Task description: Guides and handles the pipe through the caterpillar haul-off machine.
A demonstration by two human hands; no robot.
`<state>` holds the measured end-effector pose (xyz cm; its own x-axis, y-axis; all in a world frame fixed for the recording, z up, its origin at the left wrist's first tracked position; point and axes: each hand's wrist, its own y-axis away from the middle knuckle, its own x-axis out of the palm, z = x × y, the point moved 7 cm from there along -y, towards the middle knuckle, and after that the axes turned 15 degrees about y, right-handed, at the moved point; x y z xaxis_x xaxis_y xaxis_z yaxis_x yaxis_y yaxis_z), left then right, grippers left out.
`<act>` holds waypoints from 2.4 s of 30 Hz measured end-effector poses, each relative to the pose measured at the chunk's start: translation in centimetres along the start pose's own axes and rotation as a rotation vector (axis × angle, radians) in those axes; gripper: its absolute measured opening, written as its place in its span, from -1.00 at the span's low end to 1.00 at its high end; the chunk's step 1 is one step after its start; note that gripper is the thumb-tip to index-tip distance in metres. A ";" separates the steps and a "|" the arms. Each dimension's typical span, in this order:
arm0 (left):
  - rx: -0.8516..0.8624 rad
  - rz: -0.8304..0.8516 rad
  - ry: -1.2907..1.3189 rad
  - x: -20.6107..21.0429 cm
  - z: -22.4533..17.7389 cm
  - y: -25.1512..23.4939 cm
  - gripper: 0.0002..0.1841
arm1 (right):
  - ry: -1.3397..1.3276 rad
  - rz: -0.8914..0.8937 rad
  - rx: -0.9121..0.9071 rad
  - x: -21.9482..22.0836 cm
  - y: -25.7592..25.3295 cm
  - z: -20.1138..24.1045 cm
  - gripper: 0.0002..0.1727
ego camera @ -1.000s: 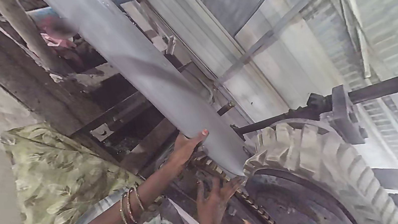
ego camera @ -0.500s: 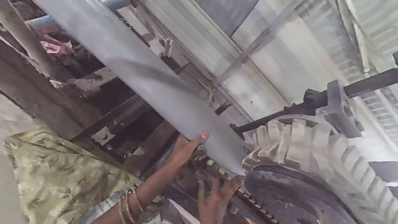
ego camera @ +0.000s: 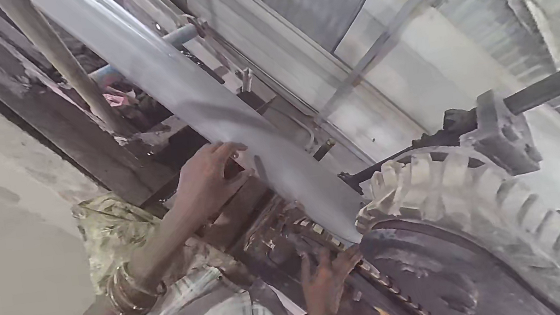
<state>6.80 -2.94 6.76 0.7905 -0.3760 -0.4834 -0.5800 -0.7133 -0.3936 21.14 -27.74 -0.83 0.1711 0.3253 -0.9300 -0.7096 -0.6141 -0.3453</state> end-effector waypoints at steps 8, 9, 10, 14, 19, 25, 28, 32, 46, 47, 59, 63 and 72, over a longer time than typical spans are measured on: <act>0.041 0.403 -0.320 2.5 -1.4 -3.8 -0.06 | -0.114 -0.035 0.033 -2.1 0.3 -1.3 -0.66; 0.035 0.449 -0.343 2.9 -1.5 -4.2 -0.03 | -0.136 -0.109 0.046 -2.8 0.1 -2.1 -0.68; 0.043 0.476 -0.361 3.2 -1.3 -4.6 0.00 | -0.154 -0.174 0.060 -3.2 0.1 -2.9 -0.69; 0.135 0.484 -0.418 4.2 1.5 -6.6 0.11 | -0.278 -0.167 0.029 -3.3 0.3 -4.5 -0.68; 0.137 0.500 -0.463 4.5 2.1 -7.2 0.14 | -0.500 0.208 -0.065 -1.1 2.3 -0.2 -0.75; 0.129 0.517 -0.470 4.8 2.4 -7.2 0.19 | -0.574 0.240 -0.306 0.2 2.9 4.2 -0.76; 0.141 0.518 -0.477 5.0 2.4 -7.2 0.19 | -0.521 0.246 -0.332 0.4 2.0 4.4 -0.74; 0.141 0.533 -0.460 5.0 2.1 -7.1 0.17 | -0.445 0.251 -0.291 0.7 1.0 3.6 -0.75; 0.257 0.807 -0.558 5.2 2.4 -10.2 0.25 | -0.456 0.408 -0.362 2.4 1.5 4.8 -0.76; 0.271 0.789 -0.556 5.1 2.3 -10.0 0.26 | -0.458 0.388 -0.375 2.5 1.4 4.8 -0.76; 0.608 0.380 -0.550 5.3 1.5 -5.8 -0.05 | -0.483 0.462 -0.401 2.6 0.5 5.5 -0.76; 0.642 0.435 -0.512 5.9 1.1 -6.3 -0.15 | -0.473 0.397 -0.429 2.8 0.5 5.4 -0.77; 0.269 0.770 -0.507 6.9 0.9 -9.2 0.23 | -0.466 0.462 -0.436 2.6 0.8 5.9 -0.77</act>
<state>17.43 1.61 6.34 0.0308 -0.3390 -0.9403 -0.9803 -0.1937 0.0377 16.99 -23.18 -2.81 -0.4486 0.1775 -0.8759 -0.2906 -0.9558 -0.0449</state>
